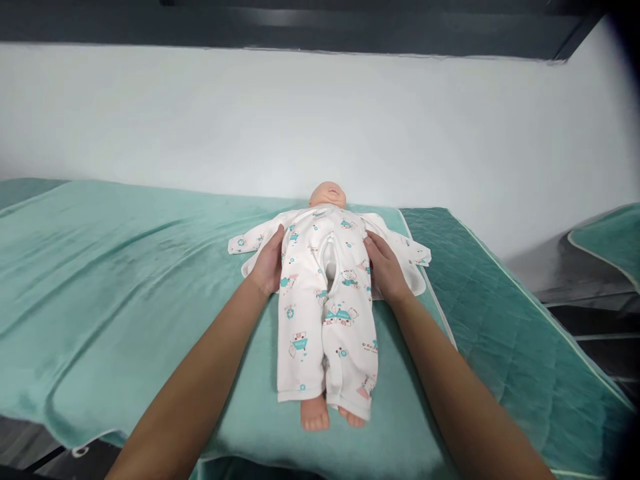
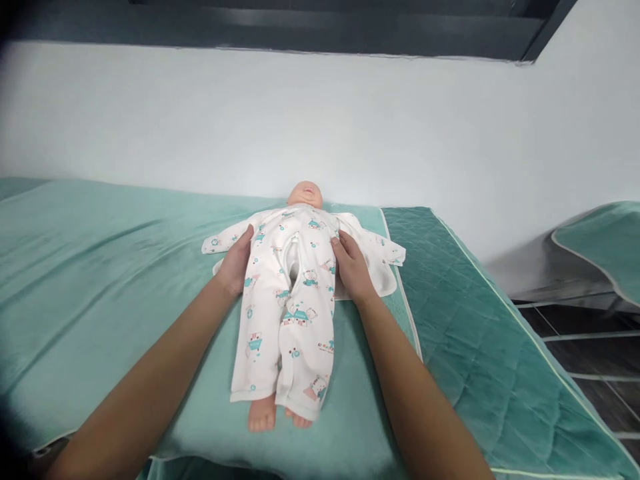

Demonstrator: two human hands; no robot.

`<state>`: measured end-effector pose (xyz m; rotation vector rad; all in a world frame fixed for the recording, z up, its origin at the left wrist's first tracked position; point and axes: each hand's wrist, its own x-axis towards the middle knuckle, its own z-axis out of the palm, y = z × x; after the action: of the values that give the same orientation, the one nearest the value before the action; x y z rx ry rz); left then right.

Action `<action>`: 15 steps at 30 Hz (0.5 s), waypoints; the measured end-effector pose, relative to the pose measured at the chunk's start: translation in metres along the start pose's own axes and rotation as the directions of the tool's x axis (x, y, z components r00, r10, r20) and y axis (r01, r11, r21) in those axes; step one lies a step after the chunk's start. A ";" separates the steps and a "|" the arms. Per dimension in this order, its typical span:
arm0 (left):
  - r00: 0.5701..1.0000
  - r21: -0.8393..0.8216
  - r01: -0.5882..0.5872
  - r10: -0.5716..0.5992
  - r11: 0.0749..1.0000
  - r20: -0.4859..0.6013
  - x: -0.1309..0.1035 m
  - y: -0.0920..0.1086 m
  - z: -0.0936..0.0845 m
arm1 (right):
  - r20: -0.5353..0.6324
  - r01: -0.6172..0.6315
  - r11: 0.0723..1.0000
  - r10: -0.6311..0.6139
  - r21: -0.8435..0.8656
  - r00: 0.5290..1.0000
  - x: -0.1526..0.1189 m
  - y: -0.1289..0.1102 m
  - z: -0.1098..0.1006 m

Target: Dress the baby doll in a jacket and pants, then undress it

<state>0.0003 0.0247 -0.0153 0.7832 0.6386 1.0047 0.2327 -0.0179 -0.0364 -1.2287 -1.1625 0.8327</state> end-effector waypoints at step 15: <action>0.875 0.536 -0.278 0.440 0.797 -0.201 -0.066 -0.030 -0.018 | 0.383 0.409 0.708 -0.209 -0.575 0.900 -0.226 -0.062 0.024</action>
<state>-0.0253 -0.0396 -0.0425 1.2451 1.0801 1.3637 0.1473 -0.2370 -0.0248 -1.4177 -1.9571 0.3459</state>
